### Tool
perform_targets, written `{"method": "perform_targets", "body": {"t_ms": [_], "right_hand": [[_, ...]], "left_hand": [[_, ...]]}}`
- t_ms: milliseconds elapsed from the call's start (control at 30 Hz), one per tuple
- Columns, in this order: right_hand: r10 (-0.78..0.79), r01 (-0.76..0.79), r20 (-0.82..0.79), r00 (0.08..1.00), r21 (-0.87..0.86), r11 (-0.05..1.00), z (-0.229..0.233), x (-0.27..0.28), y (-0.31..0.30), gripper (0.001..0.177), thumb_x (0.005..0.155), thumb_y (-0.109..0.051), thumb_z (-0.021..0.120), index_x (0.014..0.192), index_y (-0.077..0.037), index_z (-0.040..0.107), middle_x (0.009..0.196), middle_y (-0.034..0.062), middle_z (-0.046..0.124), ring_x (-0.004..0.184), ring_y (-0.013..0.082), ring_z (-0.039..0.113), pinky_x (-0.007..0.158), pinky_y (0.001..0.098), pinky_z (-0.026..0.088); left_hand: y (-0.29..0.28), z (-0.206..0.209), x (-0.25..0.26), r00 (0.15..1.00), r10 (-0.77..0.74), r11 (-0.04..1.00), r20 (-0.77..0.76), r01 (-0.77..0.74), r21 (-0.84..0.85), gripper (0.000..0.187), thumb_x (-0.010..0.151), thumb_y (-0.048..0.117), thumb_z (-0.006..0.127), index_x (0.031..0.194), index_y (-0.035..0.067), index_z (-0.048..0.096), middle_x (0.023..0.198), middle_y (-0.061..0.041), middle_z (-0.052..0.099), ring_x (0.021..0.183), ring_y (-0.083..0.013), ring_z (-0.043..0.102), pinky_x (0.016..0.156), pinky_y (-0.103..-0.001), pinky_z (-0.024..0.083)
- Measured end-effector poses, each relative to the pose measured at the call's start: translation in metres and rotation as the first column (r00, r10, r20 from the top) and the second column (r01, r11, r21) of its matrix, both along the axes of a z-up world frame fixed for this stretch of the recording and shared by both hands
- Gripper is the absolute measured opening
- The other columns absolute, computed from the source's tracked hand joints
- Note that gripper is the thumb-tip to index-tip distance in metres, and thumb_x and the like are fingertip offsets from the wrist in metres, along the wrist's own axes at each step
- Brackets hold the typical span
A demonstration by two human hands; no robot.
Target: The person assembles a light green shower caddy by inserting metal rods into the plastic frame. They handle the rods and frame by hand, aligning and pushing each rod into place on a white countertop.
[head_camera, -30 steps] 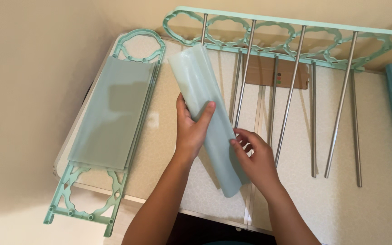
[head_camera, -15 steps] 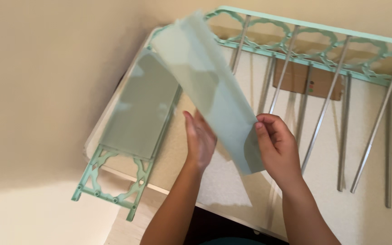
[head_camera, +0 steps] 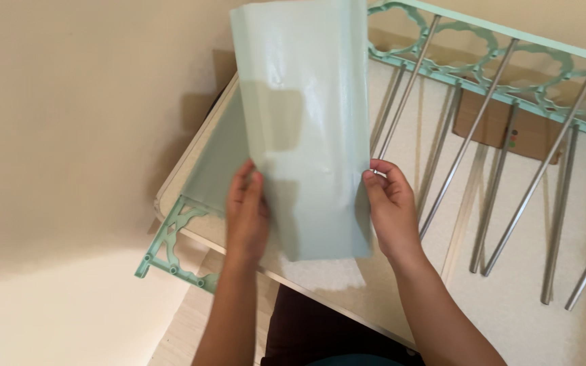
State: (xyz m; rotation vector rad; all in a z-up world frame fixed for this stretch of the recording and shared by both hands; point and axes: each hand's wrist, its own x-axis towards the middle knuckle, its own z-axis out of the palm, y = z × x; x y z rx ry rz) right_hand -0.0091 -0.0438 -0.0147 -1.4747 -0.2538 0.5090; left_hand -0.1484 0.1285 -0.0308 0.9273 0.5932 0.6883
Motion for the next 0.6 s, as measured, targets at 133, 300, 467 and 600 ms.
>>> {"method": "perform_targets", "body": {"t_ms": [133, 300, 467, 600], "right_hand": [[0.013, -0.012, 0.006, 1.0, -0.137, 0.991, -0.023, -0.003, 0.019, 0.023, 0.102, -0.017, 0.061, 0.121, -0.005, 0.063, 0.098, 0.0006, 0.067, 0.083, 0.0085, 0.059, 0.068, 0.0258, 0.049], [0.131, -0.123, 0.071, 0.989, -0.105, 0.987, -0.034, -0.003, 0.049, 0.02, 0.1, -0.014, 0.064, 0.116, -0.002, 0.063, 0.099, 0.0036, 0.069, 0.085, 0.0101, 0.066, 0.067, 0.0269, 0.057], [0.184, -0.179, 0.074, 0.98, -0.079, 0.981, -0.047, 0.004, 0.081, 0.028, 0.097, -0.012, 0.067, 0.122, -0.002, 0.059, 0.097, 0.0035, 0.066, 0.08, 0.0124, 0.066, 0.06, 0.0281, 0.054], [0.208, -0.19, 0.145, 0.967, -0.129, 0.973, -0.061, 0.005, 0.105, 0.043, 0.094, -0.014, 0.071, 0.132, -0.004, 0.053, 0.094, 0.0023, 0.065, 0.078, 0.0103, 0.062, 0.063, 0.0266, 0.052]], "left_hand": [[0.03, 0.009, -0.015, 0.986, 0.055, 0.972, -0.156, -0.018, 0.233, 0.045, 0.1, 0.02, 0.064, 0.14, 0.001, 0.056, 0.112, -0.008, 0.071, 0.101, -0.0112, 0.066, 0.088, -0.024, 0.054], [0.075, 0.019, -0.011, 0.944, 0.153, 0.855, -0.293, 0.023, 0.518, 0.041, 0.099, 0.022, 0.065, 0.136, 0.004, 0.061, 0.112, -0.006, 0.069, 0.09, -0.0103, 0.066, 0.077, -0.024, 0.055], [0.125, 0.016, 0.007, 0.845, 0.279, 0.713, -0.456, 0.136, 0.688, 0.039, 0.099, 0.022, 0.064, 0.136, 0.009, 0.065, 0.111, -0.01, 0.073, 0.08, -0.0163, 0.065, 0.076, -0.029, 0.054], [0.156, 0.003, 0.02, 0.847, 0.39, 0.514, -0.361, 0.125, 0.849, 0.039, 0.099, 0.018, 0.067, 0.136, 0.005, 0.065, 0.115, -0.017, 0.072, 0.097, -0.024, 0.07, 0.085, -0.037, 0.055]]}}
